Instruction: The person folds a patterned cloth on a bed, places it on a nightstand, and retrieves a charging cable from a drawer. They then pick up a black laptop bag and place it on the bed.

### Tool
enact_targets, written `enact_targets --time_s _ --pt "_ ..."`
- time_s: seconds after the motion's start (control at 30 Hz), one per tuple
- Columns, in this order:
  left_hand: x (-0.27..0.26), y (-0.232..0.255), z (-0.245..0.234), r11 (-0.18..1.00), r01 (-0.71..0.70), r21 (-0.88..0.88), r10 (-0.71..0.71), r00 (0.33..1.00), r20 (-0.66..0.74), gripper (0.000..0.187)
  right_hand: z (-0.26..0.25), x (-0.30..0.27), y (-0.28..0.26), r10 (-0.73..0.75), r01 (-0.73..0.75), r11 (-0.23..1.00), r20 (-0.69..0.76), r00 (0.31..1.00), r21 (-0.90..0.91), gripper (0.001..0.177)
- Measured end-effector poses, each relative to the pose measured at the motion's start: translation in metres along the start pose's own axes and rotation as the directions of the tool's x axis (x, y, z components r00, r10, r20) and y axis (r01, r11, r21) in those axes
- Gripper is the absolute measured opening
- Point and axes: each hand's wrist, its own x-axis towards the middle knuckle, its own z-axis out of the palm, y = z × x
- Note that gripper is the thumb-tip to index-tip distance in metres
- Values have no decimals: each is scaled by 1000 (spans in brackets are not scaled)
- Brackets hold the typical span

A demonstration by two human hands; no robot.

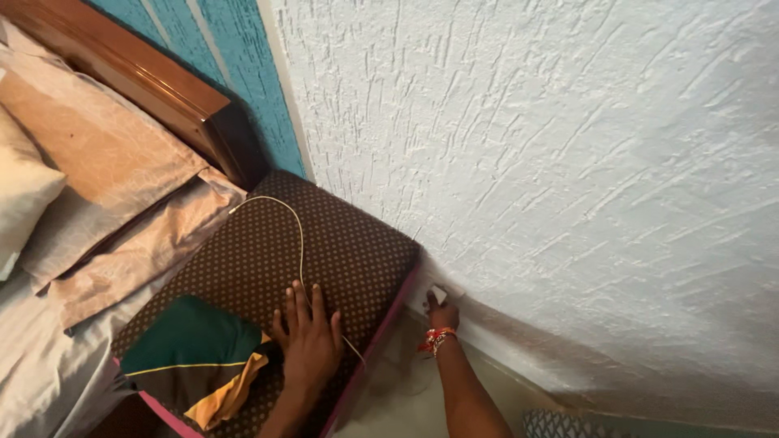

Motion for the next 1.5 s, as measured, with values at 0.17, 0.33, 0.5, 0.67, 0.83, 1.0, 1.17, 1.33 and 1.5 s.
enact_targets --time_s 0.17,0.33,0.5,0.67,0.83,1.0,1.17,1.33,1.5 --pt "-6 -5 20 983 -7 -185 5 1000 -9 52 18 -25 30 -400 488 601 291 869 -633 53" --pt "-2 -7 14 940 179 -291 -158 983 96 45 -2 -80 -6 -444 447 820 96 891 -358 70" --pt "-5 -4 9 947 155 -281 -149 988 45 42 -39 -108 -78 -326 460 497 333 885 -736 94" --pt "-5 -5 8 963 137 -234 -132 991 35 44 -49 -100 -89 -183 374 391 327 927 -841 112" --pt "-8 -5 10 955 88 -283 -102 994 -36 43 -45 -75 -56 -230 415 267 361 904 -870 99" --pt "-7 -4 12 957 113 -267 -122 992 -16 42 -32 -51 -33 -350 404 150 334 875 -902 89" --pt "-16 -13 37 918 170 -357 -176 984 15 38 -37 -69 -55 -258 456 219 399 880 -863 99" --pt "3 -9 38 862 347 -370 -280 934 224 37 -79 -99 -115 -383 567 409 429 818 -715 92" --pt "8 28 -33 832 429 -353 -322 890 323 30 -131 -162 -173 -555 607 714 245 795 -349 70"
